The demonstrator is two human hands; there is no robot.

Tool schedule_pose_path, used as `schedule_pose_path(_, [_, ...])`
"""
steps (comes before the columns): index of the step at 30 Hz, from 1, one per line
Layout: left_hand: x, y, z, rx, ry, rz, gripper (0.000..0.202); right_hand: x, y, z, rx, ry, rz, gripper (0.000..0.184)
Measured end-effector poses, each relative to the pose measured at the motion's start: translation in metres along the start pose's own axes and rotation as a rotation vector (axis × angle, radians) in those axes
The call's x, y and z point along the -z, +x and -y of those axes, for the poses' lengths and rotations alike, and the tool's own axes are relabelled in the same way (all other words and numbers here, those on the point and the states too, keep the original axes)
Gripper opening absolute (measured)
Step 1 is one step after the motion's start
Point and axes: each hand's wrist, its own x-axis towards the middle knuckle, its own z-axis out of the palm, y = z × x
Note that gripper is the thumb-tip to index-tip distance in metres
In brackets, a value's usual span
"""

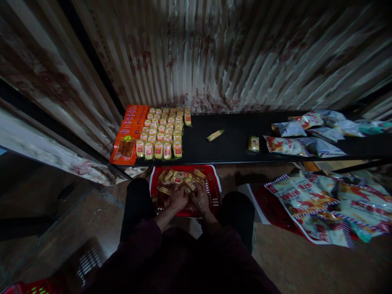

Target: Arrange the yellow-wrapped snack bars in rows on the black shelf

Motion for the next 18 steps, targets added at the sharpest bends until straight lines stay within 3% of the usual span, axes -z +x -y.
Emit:
schedule_pose_path(4, [0.003,-0.003,-0.004,-0.138,-0.059,0.062,0.037,0.003,-0.001,-0.001,0.024,0.038,0.020,0.048])
schedule_pose_path(8, [0.021,-0.006,0.005,-0.187,-0.040,0.025,0.041,0.006,-0.001,-0.003,-0.042,-0.035,-0.016,0.039])
schedule_pose_path(10, [0.033,-0.006,0.013,-0.152,0.012,-0.067,0.040,0.007,-0.002,-0.004,-0.093,-0.052,-0.044,0.037])
schedule_pose_path(14, [0.055,0.000,0.031,0.074,0.179,-0.292,0.037,0.004,-0.005,-0.004,-0.076,-0.037,-0.097,0.038])
schedule_pose_path(18, [0.068,0.018,0.041,0.197,0.217,-0.184,0.040,0.004,-0.007,-0.002,0.022,-0.027,-0.130,0.033])
